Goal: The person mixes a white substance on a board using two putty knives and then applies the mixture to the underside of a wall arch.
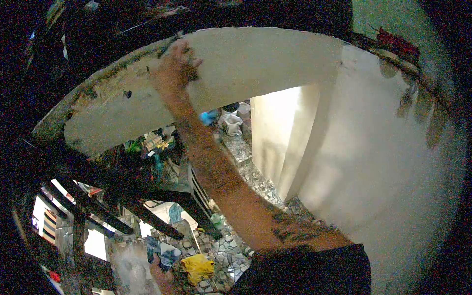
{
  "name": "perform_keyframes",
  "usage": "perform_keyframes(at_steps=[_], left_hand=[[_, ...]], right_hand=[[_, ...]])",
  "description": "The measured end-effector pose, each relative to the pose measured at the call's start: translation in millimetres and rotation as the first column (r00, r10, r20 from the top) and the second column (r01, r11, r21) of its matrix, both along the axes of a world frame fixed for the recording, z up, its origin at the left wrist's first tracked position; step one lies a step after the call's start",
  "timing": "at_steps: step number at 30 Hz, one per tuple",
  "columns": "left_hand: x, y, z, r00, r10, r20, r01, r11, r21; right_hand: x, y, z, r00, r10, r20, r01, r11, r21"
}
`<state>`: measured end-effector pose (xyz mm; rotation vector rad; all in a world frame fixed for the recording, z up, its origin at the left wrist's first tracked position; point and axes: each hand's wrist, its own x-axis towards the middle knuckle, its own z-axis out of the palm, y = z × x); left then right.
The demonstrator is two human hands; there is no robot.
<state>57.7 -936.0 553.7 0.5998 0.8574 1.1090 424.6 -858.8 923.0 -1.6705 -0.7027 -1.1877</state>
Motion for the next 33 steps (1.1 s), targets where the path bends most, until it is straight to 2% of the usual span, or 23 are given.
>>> perform_keyframes(at_steps=[2, 5, 7, 9, 10, 11, 12, 13, 14, 15, 16, 18, 19, 21, 24, 25, 26, 27, 28, 29, 31, 32, 33], left_hand=[[-1.3, -2.4, 0.5, 1.0, 0.017, 0.009, -0.017, 1.0, 0.002], [-1.1, -2.9, 4.3, 0.999, 0.041, 0.036, -0.041, 0.999, 0.009], [0.0, 3.8, 10.8, 0.993, 0.069, 0.094, -0.072, 0.997, 0.027], [-5.4, 12.3, 5.0, 0.977, 0.075, 0.201, -0.092, 0.993, 0.076], [-3.1, 13.3, 9.7, 0.97, 0.138, 0.201, -0.161, 0.982, 0.103], [0.1, 14.5, 13.4, 0.959, 0.204, 0.198, -0.231, 0.965, 0.123], [-2.8, 12.6, 23.8, 0.971, 0.066, 0.228, -0.11, 0.976, 0.187], [-0.9, 14.0, 24.5, 0.966, 0.136, 0.22, -0.157, 0.984, 0.084], [6.5, 11.9, 25.6, 0.95, 0.18, 0.257, -0.206, 0.975, 0.079], [6.6, 5.9, 34.8, 0.965, 0.139, 0.222, -0.164, 0.982, 0.098], [11.1, 7.1, 33.5, 0.946, 0.096, 0.31, -0.136, 0.985, 0.108], [21.7, 10.0, 21.8, 0.919, 0.179, 0.35, -0.233, 0.965, 0.118], [21.1, 9.0, 19.4, 0.929, 0.179, 0.322, -0.226, 0.968, 0.113], [21.3, 10.1, 19.7, 0.949, 0.158, 0.271, -0.194, 0.975, 0.11], [21.0, 9.9, 10.7, 0.94, 0.148, 0.307, -0.164, 0.986, 0.028], [20.8, 8.3, 15.0, 0.932, 0.131, 0.338, -0.144, 0.99, 0.012], [24.5, 3.6, 26.4, 0.939, 0.187, 0.289, -0.203, 0.979, 0.027], [23.6, 1.9, 31.2, 0.966, 0.215, 0.143, -0.226, 0.972, 0.063], [22.3, 1.3, 34.0, 0.968, 0.251, -0.005, -0.249, 0.963, 0.101], [21.3, -0.4, 33.0, 0.946, 0.286, -0.151, -0.266, 0.954, 0.137], [23.8, 2.2, 20.1, 0.819, 0.382, -0.429, -0.259, 0.912, 0.318], [26.5, 5.5, 13.2, 0.723, 0.431, -0.54, -0.219, 0.884, 0.413], [30.7, 5.9, 6.7, 0.708, 0.429, -0.56, -0.213, 0.887, 0.41]], right_hand=[[-29.8, 24.0, -7.1, 0.995, 0.016, 0.093, -0.028, 0.992, 0.122], [-84.9, 10.4, -24.4, 0.923, 0.384, -0.027, -0.381, 0.899, -0.215], [-115.9, -21.0, -47.3, 0.678, 0.721, -0.144, -0.727, 0.629, -0.277], [-117.3, -38.2, -98.9, 0.286, 0.958, -0.005, -0.921, 0.274, -0.276], [-116.0, -50.3, -126.9, 0.068, 0.975, -0.209, -0.986, 0.034, -0.161], [-114.8, -63.4, -153.0, -0.171, 0.904, -0.392, -0.982, -0.189, -0.006], [-120.9, -77.0, -177.6, -0.28, 0.813, -0.51, -0.959, -0.222, 0.173], [-127.2, -82.8, -205.6, -0.459, 0.701, -0.547, -0.869, -0.226, 0.44], [-132.4, -90.7, -228.0, -0.56, 0.624, -0.545, -0.794, -0.217, 0.568], [-138.3, -98.6, -248.1, -0.653, 0.552, -0.518, -0.702, -0.184, 0.688], [-144.4, -106.2, -259.0, -0.634, 0.52, -0.573, -0.753, -0.247, 0.61], [-150.3, -116.0, -278.3, -0.56, 0.473, -0.68, -0.828, -0.352, 0.437], [-153.1, -110.8, -288.8, -0.486, 0.577, -0.657, -0.854, -0.472, 0.218], [-156.0, -106.9, -304.4, -0.302, 0.749, -0.59, -0.873, -0.466, -0.146], [-142.2, -105.0, -345.8, -0.098, 0.734, -0.672, -0.874, -0.386, -0.294], [-128.8, -104.5, -367.6, -0.088, 0.699, -0.71, -0.854, -0.419, -0.307], [-110.4, -104.4, -392.4, -0.078, 0.665, -0.743, -0.833, -0.453, -0.317], [-98.6, -107.4, -405.1, -0.067, 0.628, -0.775, -0.812, -0.486, -0.324], [-95.8, -112.5, -397.1, 0.017, 0.642, -0.766, -0.84, -0.407, -0.359], [-99.8, -112.5, -379.3, 0.038, 0.702, -0.712, -0.853, -0.349, -0.389], [-111.6, -118.9, -336.5, 0.093, 0.788, -0.608, -0.882, -0.219, -0.418], [-121.0, -120.3, -320.1, 0.091, 0.793, -0.602, -0.879, -0.221, -0.424], [-133.7, -120.7, -305.5, 0.095, 0.8, -0.593, -0.876, -0.215, -0.431]])
